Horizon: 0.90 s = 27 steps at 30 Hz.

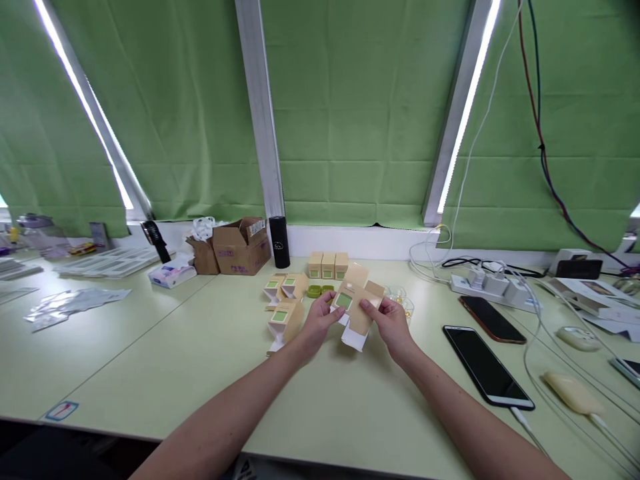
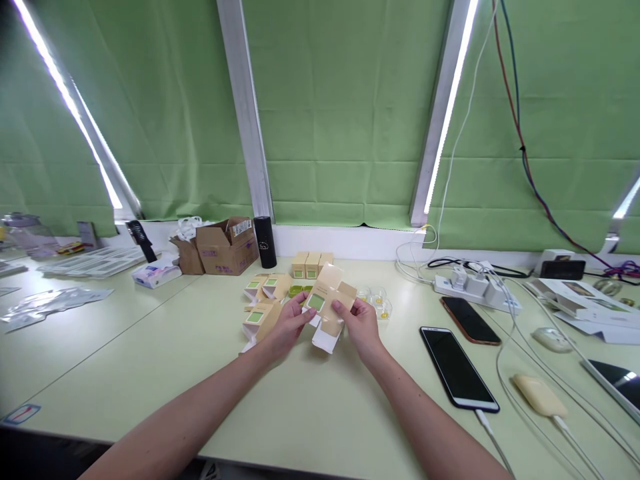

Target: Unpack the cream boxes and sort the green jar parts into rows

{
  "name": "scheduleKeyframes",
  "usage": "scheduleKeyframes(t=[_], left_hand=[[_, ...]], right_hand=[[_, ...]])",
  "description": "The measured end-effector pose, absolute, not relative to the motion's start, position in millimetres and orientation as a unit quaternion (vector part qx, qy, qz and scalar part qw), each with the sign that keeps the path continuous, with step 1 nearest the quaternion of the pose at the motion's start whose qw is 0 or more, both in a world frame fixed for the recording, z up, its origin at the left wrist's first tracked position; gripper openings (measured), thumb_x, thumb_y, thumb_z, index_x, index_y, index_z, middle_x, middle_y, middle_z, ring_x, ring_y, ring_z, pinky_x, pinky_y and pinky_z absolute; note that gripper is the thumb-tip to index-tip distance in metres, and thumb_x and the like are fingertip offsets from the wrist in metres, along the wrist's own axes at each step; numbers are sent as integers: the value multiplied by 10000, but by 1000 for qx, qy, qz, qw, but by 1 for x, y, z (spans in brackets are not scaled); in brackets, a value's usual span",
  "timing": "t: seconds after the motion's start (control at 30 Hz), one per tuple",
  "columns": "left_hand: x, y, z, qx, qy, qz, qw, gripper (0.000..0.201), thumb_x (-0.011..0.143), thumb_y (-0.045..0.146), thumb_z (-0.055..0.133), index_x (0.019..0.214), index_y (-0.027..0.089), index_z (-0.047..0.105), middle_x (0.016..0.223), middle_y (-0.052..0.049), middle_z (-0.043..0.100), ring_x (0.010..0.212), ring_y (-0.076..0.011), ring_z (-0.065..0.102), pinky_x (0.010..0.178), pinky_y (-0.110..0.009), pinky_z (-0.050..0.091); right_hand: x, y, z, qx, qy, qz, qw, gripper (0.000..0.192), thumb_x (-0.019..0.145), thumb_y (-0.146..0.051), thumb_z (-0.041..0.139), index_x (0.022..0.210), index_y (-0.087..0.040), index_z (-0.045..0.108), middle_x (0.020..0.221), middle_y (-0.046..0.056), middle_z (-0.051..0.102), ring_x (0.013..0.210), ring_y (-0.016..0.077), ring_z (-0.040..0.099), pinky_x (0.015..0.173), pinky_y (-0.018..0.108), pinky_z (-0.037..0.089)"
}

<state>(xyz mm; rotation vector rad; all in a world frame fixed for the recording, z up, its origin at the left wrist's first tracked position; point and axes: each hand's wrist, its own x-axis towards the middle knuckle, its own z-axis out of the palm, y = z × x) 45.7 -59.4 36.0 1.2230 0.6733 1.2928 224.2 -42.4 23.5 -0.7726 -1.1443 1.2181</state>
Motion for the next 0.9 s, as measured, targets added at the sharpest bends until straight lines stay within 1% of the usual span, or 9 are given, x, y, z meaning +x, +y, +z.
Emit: scheduleKeyframes(t=[0.1, 0.2, 0.27, 0.37, 0.47, 0.53, 0.6, 0.73, 0.9], left_hand=[[46, -60, 38, 546, 302, 549, 556, 472, 750, 475, 878, 1000, 191, 596, 940, -58, 751, 844, -218, 713, 798, -325, 512], [46, -61, 39, 574, 334, 559, 497, 427, 778, 487, 853, 940, 194, 587, 897, -45, 721, 822, -195, 688, 771, -306, 508], [44, -61, 40, 589, 354, 569, 452, 389, 802, 480, 831, 906, 194, 589, 866, -39, 696, 805, -185, 667, 757, -300, 505], [41, -62, 40, 608, 369, 598, 371, 299, 857, 438, 774, 894, 203, 592, 861, -44, 676, 816, -195, 649, 756, -317, 505], [36, -62, 42, 645, 367, 629, 229, 139, 895, 323, 716, 893, 222, 621, 947, -77, 705, 928, -239, 640, 858, -384, 501], [32, -62, 42, 680, 350, 628, 141, 51, 873, 229, 703, 879, 243, 655, 1045, -101, 744, 1053, -285, 613, 969, -457, 465], [28, -62, 40, 708, 337, 614, 91, 107, 828, 165, 709, 853, 268, 695, 1128, -97, 767, 1152, -327, 568, 1057, -533, 396], [22, -60, 36, 705, 347, 613, 81, 182, 764, 155, 759, 817, 328, 763, 1140, -65, 784, 1200, -379, 510, 1110, -618, 284], [18, -61, 37, 709, 368, 595, 90, 151, 782, 239, 785, 834, 380, 798, 1102, -46, 794, 1143, -385, 520, 1134, -646, 179]], right_hand=[[224, -43, 24, -350, -500, 512, 605, 584, 605, -684, 882, 934, -213, 780, 987, 99, 810, 881, 304, 734, 779, 435, 604], [225, -43, 24, -372, -509, 489, 602, 596, 628, -701, 859, 945, -205, 769, 1003, 113, 800, 852, 294, 712, 754, 422, 582], [226, -43, 24, -368, -521, 479, 603, 558, 678, -698, 832, 938, -209, 765, 994, 110, 794, 856, 286, 699, 775, 418, 569], [229, -43, 24, -342, -540, 455, 620, 461, 762, -664, 786, 905, -227, 755, 957, 87, 780, 895, 272, 687, 839, 404, 547], [233, -39, 23, -326, -535, 433, 647, 392, 814, -618, 751, 913, -238, 739, 912, 65, 764, 914, 251, 685, 875, 385, 530], [235, -36, 21, -337, -515, 431, 660, 368, 789, -584, 767, 913, -240, 731, 898, 59, 759, 898, 249, 684, 842, 375, 532], [235, -33, 19, -358, -490, 439, 663, 360, 726, -557, 796, 886, -242, 722, 906, 59, 763, 861, 259, 685, 764, 367, 534], [233, -31, 15, -379, -462, 476, 645, 351, 642, -518, 807, 838, -245, 705, 877, 55, 772, 789, 284, 695, 652, 361, 525], [232, -30, 12, -393, -464, 491, 624, 365, 589, -467, 828, 836, -236, 690, 807, 48, 755, 727, 280, 684, 614, 358, 507]])
